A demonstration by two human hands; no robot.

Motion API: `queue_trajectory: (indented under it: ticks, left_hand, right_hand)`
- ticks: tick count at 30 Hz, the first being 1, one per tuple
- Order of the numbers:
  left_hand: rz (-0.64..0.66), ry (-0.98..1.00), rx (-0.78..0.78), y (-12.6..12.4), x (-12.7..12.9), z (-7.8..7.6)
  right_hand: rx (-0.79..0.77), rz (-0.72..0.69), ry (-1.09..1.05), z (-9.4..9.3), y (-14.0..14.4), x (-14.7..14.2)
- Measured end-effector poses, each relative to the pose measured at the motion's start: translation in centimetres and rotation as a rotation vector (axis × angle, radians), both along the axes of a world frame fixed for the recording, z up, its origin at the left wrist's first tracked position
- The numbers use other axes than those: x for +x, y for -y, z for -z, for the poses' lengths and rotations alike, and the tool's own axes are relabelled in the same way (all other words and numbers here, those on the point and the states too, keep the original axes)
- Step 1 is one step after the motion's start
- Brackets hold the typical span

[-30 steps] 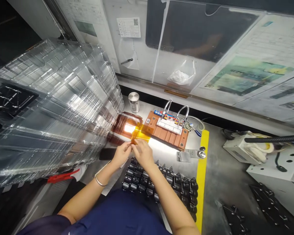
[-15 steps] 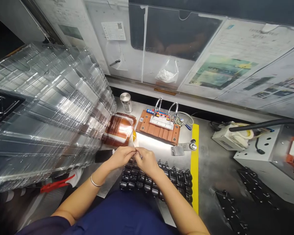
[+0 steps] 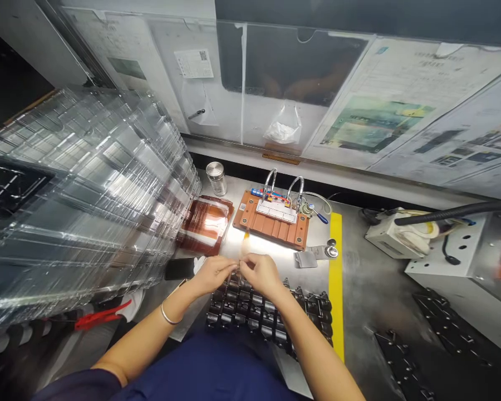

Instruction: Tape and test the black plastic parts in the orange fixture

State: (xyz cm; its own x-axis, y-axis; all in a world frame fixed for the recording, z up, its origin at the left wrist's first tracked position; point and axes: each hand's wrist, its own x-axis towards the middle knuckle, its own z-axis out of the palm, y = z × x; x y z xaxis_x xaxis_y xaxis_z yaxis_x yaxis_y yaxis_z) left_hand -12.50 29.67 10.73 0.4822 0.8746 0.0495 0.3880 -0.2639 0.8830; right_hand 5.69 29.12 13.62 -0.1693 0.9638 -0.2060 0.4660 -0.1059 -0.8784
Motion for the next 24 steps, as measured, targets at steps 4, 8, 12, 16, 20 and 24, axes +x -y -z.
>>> queue_trajectory:
  ticks: [4, 8, 12, 16, 20, 24]
  left_hand:
    - [-0.510, 0.254, -0.361, -2.3, -2.7, 2.4]
    - [-0.986, 0.257, -0.516, -5.3, -7.0, 5.4]
    - [-1.124, 0.098, -0.500, -6.5, -9.5, 7.7]
    - [-1.096, -0.173, -0.385, -5.5, -10.1, 8.3]
    - [-1.097, -0.579, -0.196, -3.2, -8.2, 7.4]
    - [-0.627, -0.306, 0.021, -2.8, -2.1, 5.0]
  right_hand:
    - [-0.048, 0.412, -0.267, 1.9, -1.0, 1.8]
    - [-0.057, 0.786, -0.361, 3.3, -0.7, 6.1]
    - [0.063, 0.796, -0.196, 3.8, 0.8, 9.0]
    - [0.220, 0.472, 0.130, 3.3, 1.8, 9.4]
    - [0.400, 0.184, 0.390, 1.8, 1.9, 8.9]
    - [0.384, -0.115, 0.321, 0.2, 1.3, 8.4]
